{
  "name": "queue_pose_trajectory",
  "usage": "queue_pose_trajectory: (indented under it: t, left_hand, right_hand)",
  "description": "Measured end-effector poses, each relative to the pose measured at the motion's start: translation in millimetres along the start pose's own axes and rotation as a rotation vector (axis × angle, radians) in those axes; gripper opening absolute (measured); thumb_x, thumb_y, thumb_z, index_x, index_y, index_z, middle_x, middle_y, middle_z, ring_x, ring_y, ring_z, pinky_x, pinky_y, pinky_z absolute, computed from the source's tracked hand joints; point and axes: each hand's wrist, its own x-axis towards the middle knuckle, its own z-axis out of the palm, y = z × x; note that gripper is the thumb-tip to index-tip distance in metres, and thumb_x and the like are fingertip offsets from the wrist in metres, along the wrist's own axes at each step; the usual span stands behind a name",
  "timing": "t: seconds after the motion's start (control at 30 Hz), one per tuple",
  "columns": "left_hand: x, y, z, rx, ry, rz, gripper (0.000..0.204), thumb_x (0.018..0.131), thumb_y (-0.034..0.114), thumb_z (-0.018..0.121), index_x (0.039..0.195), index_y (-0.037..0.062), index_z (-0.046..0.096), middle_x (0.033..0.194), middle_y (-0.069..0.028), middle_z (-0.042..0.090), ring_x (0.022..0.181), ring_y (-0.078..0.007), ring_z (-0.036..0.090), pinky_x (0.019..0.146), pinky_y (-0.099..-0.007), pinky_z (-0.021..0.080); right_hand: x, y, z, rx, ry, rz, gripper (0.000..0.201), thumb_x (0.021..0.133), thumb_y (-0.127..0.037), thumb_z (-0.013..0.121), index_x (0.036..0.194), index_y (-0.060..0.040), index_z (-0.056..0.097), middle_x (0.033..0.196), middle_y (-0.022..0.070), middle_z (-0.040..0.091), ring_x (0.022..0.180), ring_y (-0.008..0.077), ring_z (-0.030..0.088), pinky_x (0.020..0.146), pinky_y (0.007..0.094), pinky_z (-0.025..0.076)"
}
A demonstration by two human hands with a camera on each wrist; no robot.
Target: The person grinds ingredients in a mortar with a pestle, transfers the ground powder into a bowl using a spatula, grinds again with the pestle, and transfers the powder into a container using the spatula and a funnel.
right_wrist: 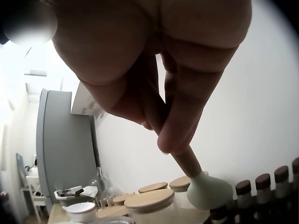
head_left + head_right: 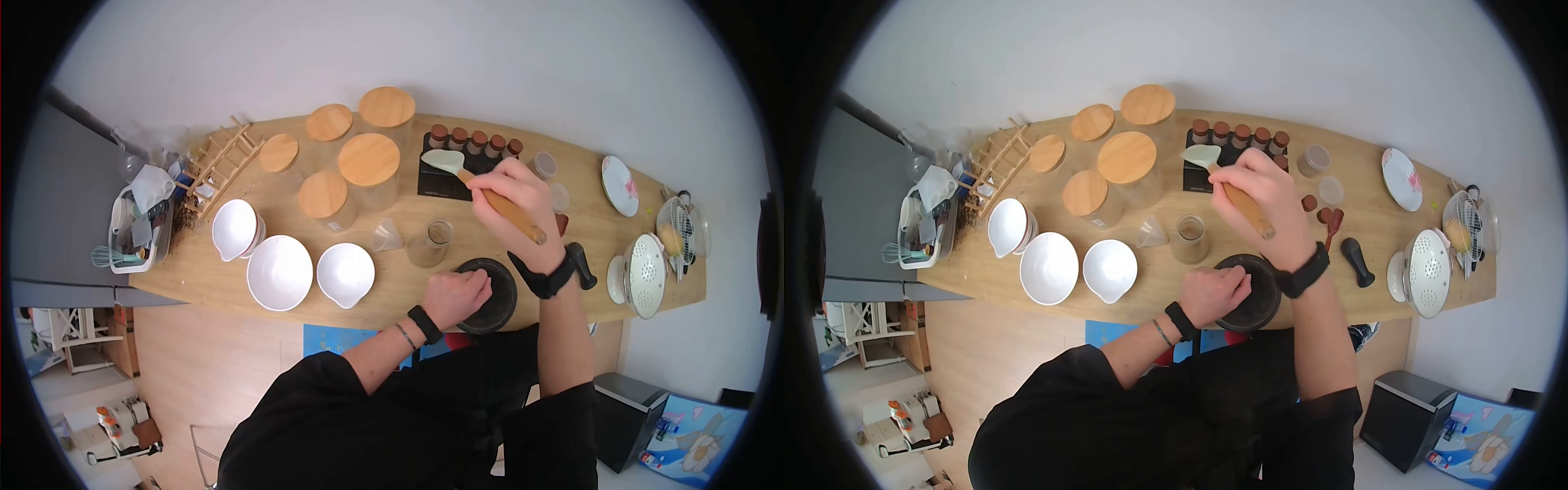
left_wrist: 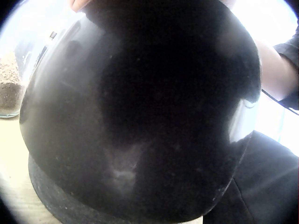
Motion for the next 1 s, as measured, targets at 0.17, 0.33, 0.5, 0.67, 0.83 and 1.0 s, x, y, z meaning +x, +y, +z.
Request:
queue_pose_trajectory:
  t: [0.17,0.33,0.5,0.67,0.83,1.0]
  left_hand:
    - [-1,-2,1,0.016,0.003,0.0,0.024,0.087,0.023,0.065,0.069,0.0116,0.054,0.054,-0.0041,0.056,0.047,-0.0235,0.058,0.044,-0.037,0.047]
    - [-1,-2,-2,0.033,-0.003,0.012,0.023,0.087,0.023,0.066,0.07,0.0114,0.055,0.055,-0.0038,0.056,0.047,-0.023,0.059,0.045,-0.0358,0.047]
    - [-4,-4,1,0.018,0.02,-0.001,0.022,0.086,0.022,0.066,0.071,0.0114,0.055,0.056,-0.0033,0.057,0.049,-0.0224,0.06,0.045,-0.0354,0.048]
    - [-4,-5,1,0.019,0.006,0.001,0.02,0.086,0.022,0.066,0.072,0.0114,0.056,0.056,-0.003,0.057,0.049,-0.0223,0.06,0.045,-0.0354,0.048]
    - [-4,-6,2,0.013,0.016,0.016,0.019,0.085,0.022,0.067,0.073,0.0115,0.057,0.056,-0.0029,0.057,0.049,-0.0223,0.06,0.045,-0.0352,0.048]
    - [-4,-5,1,-0.003,0.022,-0.002,0.022,0.086,0.022,0.066,0.071,0.0113,0.055,0.056,-0.004,0.056,0.048,-0.0237,0.059,0.045,-0.0365,0.047]
  right_hand:
    - [8,-18,-10,-0.075,-0.014,0.021,0.013,0.077,0.0,0.068,0.089,-0.0043,0.07,0.078,0.006,0.057,0.068,0.0195,0.057,0.062,0.0307,0.045]
    - [34,-10,11,0.036,-0.02,0.092,0.008,0.079,-0.005,0.068,0.087,-0.0051,0.071,0.078,0.0057,0.059,0.069,0.0194,0.059,0.064,0.0313,0.047]
    - [48,10,35,0.053,0.038,0.278,0.01,0.083,-0.015,0.069,0.086,-0.0059,0.07,0.081,0.0069,0.063,0.07,0.0198,0.061,0.065,0.0324,0.048]
    - [56,21,51,0.022,0.067,0.284,0.014,0.085,-0.02,0.069,0.083,-0.0057,0.07,0.078,0.0081,0.064,0.068,0.0211,0.062,0.063,0.0333,0.049]
    - [68,5,52,-0.099,0.062,0.288,0.02,0.086,-0.024,0.069,0.08,-0.0049,0.069,0.076,0.0104,0.064,0.066,0.0237,0.062,0.061,0.0345,0.049]
    - [75,11,48,-0.104,0.02,0.071,0.017,0.087,-0.019,0.068,0.081,-0.0034,0.065,0.065,0.0078,0.063,0.063,0.0234,0.064,0.061,0.034,0.05]
